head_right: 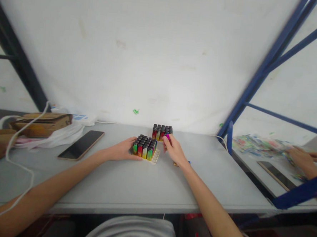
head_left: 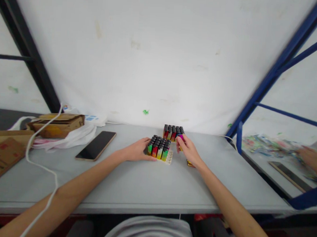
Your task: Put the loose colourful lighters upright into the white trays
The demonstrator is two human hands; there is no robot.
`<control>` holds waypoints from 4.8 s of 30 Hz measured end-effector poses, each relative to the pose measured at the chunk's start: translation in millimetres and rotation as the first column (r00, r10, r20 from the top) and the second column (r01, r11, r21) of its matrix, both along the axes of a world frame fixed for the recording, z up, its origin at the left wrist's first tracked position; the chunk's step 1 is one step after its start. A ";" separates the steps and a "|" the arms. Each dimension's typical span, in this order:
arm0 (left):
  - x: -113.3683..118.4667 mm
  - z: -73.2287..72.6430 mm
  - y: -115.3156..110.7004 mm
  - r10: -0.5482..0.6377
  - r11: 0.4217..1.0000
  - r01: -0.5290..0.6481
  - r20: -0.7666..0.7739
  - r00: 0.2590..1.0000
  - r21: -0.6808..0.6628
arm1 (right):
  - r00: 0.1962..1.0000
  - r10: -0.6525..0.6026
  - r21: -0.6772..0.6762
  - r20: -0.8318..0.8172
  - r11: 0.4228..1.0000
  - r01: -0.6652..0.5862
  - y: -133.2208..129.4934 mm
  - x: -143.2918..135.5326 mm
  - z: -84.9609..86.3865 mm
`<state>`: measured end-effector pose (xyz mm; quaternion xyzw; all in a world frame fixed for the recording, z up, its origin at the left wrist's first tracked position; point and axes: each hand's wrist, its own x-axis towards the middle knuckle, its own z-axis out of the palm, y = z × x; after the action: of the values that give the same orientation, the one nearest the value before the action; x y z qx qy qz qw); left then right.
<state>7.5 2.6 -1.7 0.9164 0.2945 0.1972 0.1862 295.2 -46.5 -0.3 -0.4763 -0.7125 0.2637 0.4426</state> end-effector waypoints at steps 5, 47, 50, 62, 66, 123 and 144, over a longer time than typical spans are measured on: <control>0.5 1.6 -0.6 0.001 1.000 -0.001 -0.006 1.000 -0.014 | 0.970 -0.137 0.134 0.201 0.985 0.111 -7.2 0.0 9.3; -0.3 -2.5 2.3 -0.015 1.000 0.015 -0.027 1.000 -0.003 | 0.903 0.038 -0.174 0.428 0.984 0.041 -4.7 96.3 17.8; -0.1 -0.7 1.4 -0.030 1.000 0.030 -0.022 0.999 -0.002 | 0.977 -0.009 -0.084 0.214 0.996 0.028 -3.0 82.2 20.6; 0.7 -2.1 2.2 0.001 1.000 -0.001 -0.033 0.999 -0.007 | 0.870 -0.130 -0.181 -0.476 0.982 0.047 1.4 38.0 16.6; 0.8 -0.9 1.0 0.001 1.000 -0.001 -0.013 1.000 -0.005 | 0.874 -0.094 -0.221 -0.477 0.975 -0.016 1.5 30.7 12.5; 0.5 -1.0 -0.1 -0.007 1.000 0.007 0.012 1.000 -0.021 | 0.874 0.021 0.071 0.485 0.995 -0.063 -19.0 11.7 20.0; 1.0 -2.4 1.1 -0.007 1.000 0.007 -0.010 1.000 0.004 | 0.781 0.139 -0.186 0.609 0.982 -0.030 -56.7 87.5 48.6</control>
<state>8.4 3.6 -4.1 0.9188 0.2917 0.1924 0.1835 382.7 -103.2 48.3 -0.5388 -0.8145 0.1708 0.1310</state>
